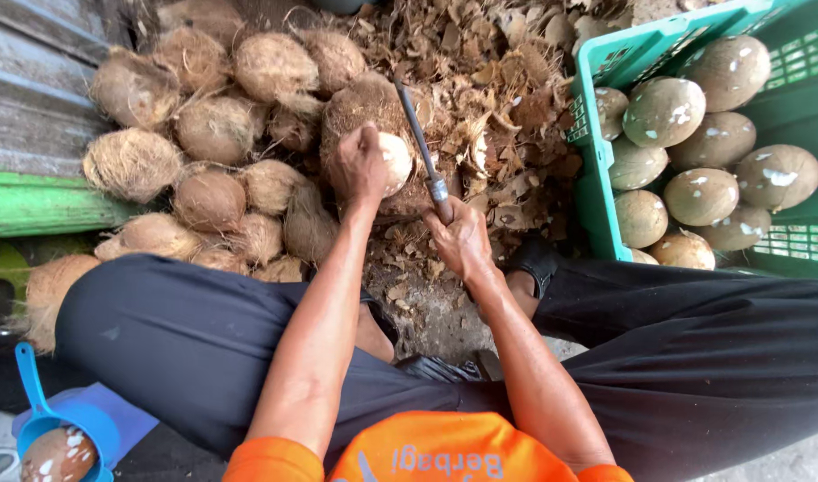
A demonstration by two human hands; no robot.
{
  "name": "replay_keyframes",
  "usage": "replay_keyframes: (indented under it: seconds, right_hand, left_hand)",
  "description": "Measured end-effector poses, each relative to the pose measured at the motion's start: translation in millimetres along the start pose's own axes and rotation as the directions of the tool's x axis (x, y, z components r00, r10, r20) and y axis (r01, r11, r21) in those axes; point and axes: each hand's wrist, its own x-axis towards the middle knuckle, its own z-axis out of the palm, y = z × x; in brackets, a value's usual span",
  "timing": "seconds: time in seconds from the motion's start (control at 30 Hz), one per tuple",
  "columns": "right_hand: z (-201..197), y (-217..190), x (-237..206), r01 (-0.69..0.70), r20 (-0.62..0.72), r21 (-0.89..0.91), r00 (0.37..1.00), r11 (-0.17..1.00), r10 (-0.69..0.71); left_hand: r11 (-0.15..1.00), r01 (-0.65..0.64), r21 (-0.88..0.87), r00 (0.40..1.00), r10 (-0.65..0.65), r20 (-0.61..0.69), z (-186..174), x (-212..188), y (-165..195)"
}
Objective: The person sits on the ground and husks coconuts, chopping off the fibrous outer husk with a machete while rotating each coconut. Husked coconuts are placed into a green plastic crate beside them.
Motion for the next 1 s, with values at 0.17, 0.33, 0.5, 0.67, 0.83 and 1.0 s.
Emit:
replay_keyframes:
  seconds: [0.17,0.33,0.5,0.67,0.83,1.0]
  right_hand:
    - [15.2,2.1,2.4,-0.157,0.095,0.055,0.984,0.986,0.151]
    - [15.5,2.2,4.5,-0.050,0.020,0.126,0.999,0.991,0.047]
    - [21.1,4.5,10.6,-0.096,0.077,0.121,0.993,0.988,0.087]
    - [20.7,17.5,16.1,-0.013,0.061,0.007,0.998,1.000,0.013]
    - [4.1,26.8,20.6,-0.095,0.256,0.066,0.964,0.993,0.075]
    - [-10.3,27.6,25.1,-0.172,0.358,0.164,0.928,0.971,0.103]
  left_hand:
    - [0.987,0.039,-0.155,0.981,-0.067,-0.181,0.6,2.2,9.6]
    - [0.984,0.133,-0.115,0.984,-0.145,-0.102,-1.6,0.2,13.3]
    - [0.998,0.045,-0.044,0.985,-0.052,-0.167,8.8,2.7,6.3]
    - [0.897,-0.192,-0.399,0.980,0.154,-0.124,1.1,10.8,-3.5]
    - [0.927,-0.195,-0.321,0.981,0.191,-0.046,-15.9,6.5,-7.0]
    - [0.966,-0.127,-0.226,0.992,0.121,-0.040,-22.0,7.6,-3.5]
